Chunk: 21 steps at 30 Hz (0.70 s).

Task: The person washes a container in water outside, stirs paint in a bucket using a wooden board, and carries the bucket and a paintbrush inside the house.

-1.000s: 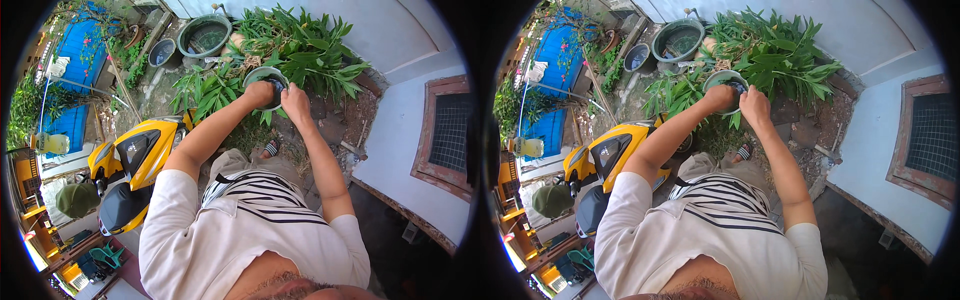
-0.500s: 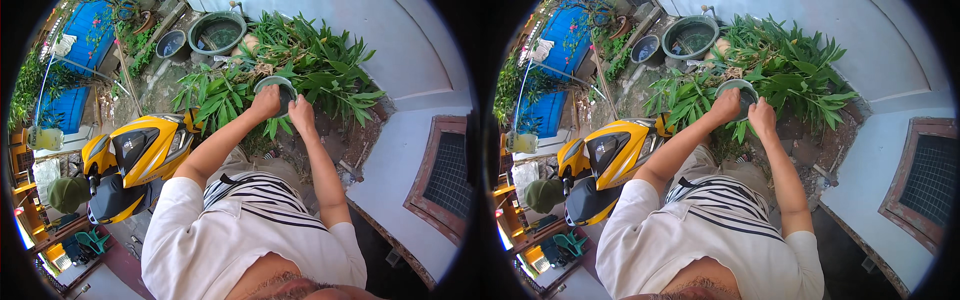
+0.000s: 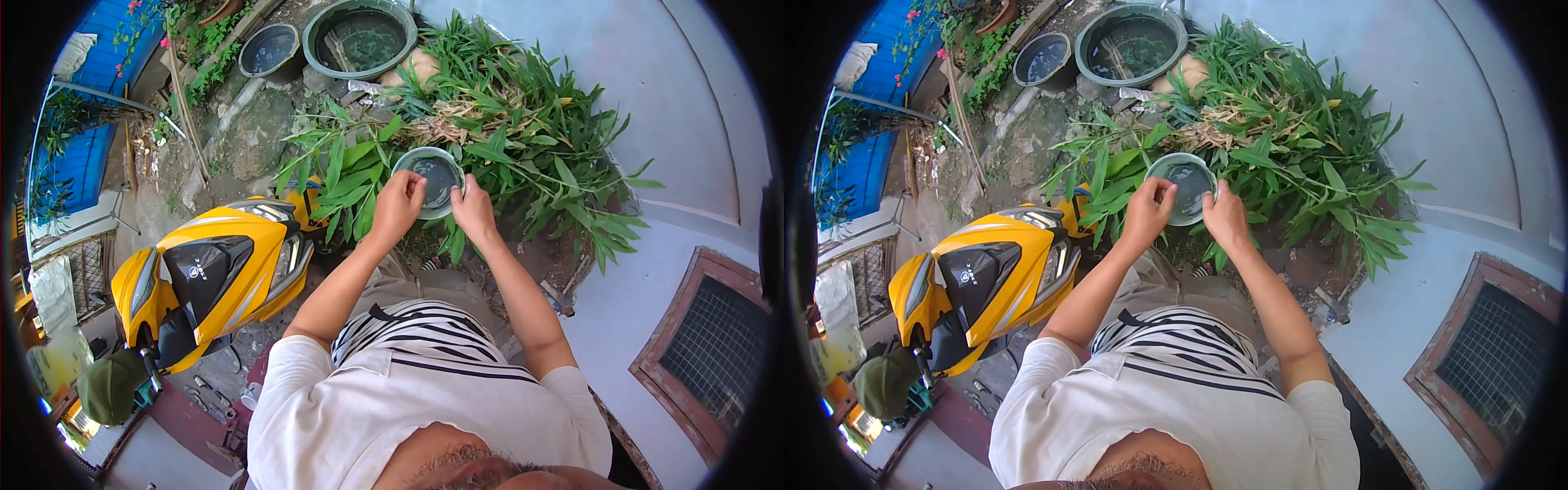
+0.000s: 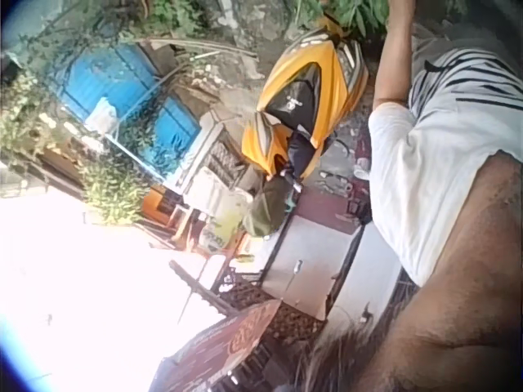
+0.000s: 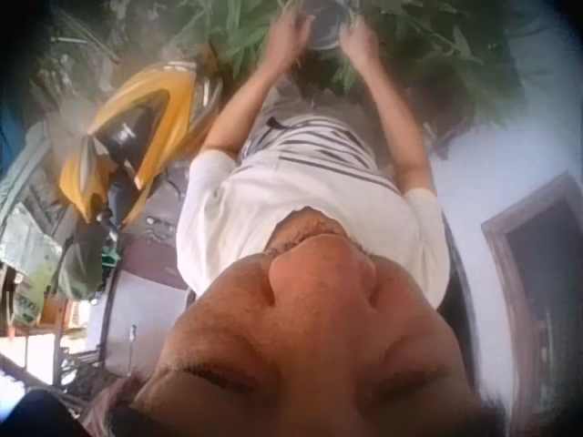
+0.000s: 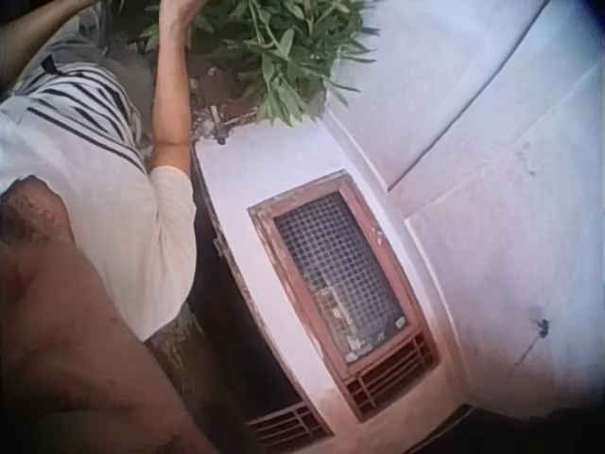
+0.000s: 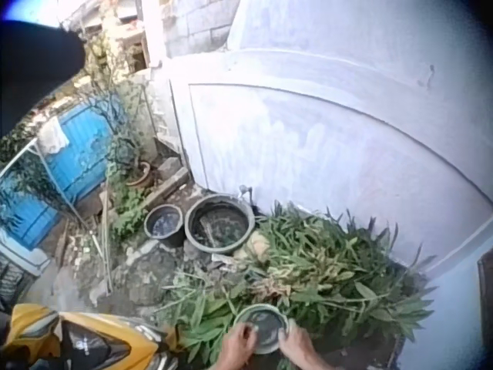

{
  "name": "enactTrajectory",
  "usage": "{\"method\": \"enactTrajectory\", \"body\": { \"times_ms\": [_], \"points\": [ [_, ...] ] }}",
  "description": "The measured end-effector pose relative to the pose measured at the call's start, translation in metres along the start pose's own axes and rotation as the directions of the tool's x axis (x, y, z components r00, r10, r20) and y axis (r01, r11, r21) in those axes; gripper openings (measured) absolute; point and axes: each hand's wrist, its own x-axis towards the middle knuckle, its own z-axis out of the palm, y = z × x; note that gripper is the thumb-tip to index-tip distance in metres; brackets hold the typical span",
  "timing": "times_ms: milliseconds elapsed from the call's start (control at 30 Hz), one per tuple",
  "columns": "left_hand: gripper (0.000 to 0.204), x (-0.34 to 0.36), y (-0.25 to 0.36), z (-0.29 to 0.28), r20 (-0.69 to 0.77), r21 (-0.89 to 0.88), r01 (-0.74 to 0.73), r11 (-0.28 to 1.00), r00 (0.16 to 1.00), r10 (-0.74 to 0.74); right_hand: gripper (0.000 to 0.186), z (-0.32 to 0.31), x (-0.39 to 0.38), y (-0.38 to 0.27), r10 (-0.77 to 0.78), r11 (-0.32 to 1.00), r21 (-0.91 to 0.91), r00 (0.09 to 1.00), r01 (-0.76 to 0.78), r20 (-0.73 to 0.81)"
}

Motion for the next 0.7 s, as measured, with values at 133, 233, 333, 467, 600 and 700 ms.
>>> {"method": "enactTrajectory", "body": {
  "times_ms": [133,233,333,467,600,700],
  "points": [
    [0.020,0.028,-0.040,-0.040,-0.215,-0.033,-0.019,0.999,0.976,0.012,0.041,0.048,0.049,-0.033,0.021,1.000,-0.014,0.996,-0.020,0.087],
    [0.035,0.048,-0.061,-0.065,-0.451,0.282,-0.023,0.959,0.879,0.153,0.041,0.078,0.087,-0.054,0.021,1.000,0.006,0.994,-0.022,0.110],
    [0.041,0.061,-0.086,-0.082,-0.454,0.034,0.338,0.941,0.844,-0.287,0.039,0.102,0.119,-0.087,0.044,0.998,0.035,0.986,-0.050,0.161],
    [0.050,0.086,-0.124,-0.097,-0.192,-0.159,0.587,0.794,0.771,-0.608,0.031,0.128,0.162,-0.117,0.078,0.996,0.031,0.981,-0.085,0.179],
    [0.048,0.110,-0.160,-0.093,-0.040,-0.541,0.524,0.658,0.765,-0.642,0.033,0.153,0.194,-0.134,0.052,0.998,0.036,0.982,-0.060,0.184],
    [0.042,0.134,-0.174,-0.095,-0.059,-0.520,0.526,0.673,0.764,-0.642,0.034,0.168,0.213,-0.138,0.072,0.995,0.056,0.976,-0.085,0.204]
  ]
}}
